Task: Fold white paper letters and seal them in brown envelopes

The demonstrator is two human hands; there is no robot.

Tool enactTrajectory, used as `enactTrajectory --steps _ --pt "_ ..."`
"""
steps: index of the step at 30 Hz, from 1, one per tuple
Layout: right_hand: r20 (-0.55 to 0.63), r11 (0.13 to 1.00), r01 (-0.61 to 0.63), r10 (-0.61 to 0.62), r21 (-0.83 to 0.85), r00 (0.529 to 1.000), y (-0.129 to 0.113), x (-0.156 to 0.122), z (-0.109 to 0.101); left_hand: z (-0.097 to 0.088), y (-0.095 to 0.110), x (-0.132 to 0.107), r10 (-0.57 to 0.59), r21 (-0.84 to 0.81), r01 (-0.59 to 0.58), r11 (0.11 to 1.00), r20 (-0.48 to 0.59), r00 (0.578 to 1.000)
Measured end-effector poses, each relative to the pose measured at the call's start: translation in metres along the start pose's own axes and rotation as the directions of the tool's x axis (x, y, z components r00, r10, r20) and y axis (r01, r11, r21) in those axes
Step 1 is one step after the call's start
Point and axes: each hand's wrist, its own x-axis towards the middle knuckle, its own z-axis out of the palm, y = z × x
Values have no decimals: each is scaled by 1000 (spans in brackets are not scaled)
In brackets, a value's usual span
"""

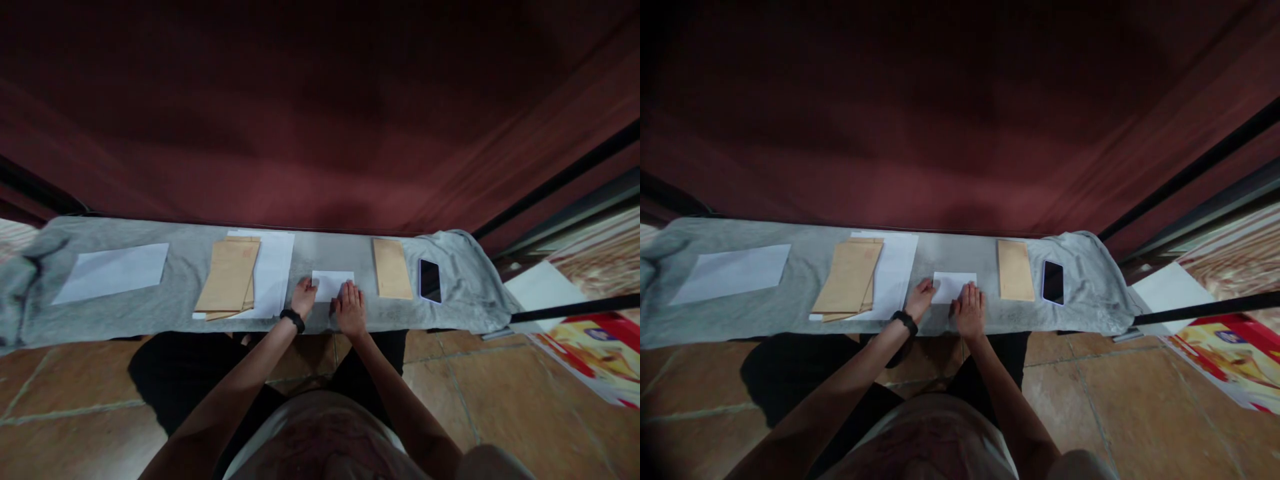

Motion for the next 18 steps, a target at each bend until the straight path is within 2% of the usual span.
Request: enactTrajectory --steps 2,4,5,7,9,11,14,18 --pt "10 1000 1 -1 9 1000 -4 1 1 6 6 0 28 79 -25 997 -38 999" --pt "30 1000 10 -10 13 999 -6 1 3 13 10 -5 118 196 -111 974 -24 993" --pt "41 1000 16 -17 11 999 -7 2 4 17 12 -8 178 278 -176 944 20 984" --pt "53 1000 29 -29 1 998 -7 2 6 23 11 -14 270 466 -318 826 169 948" --pt "45 999 34 -33 -12 998 -6 2 7 27 6 -18 294 585 -400 705 273 916" --pt "26 1000 22 -22 -22 999 -6 2 8 28 -2 -19 307 615 -408 675 268 913" --pt "-9 1000 -15 15 -20 1000 -7 1 8 25 -10 -18 350 615 -397 681 203 914" --pt "-53 999 -33 34 19 998 -9 0 8 24 -11 -19 359 626 -378 682 163 919"
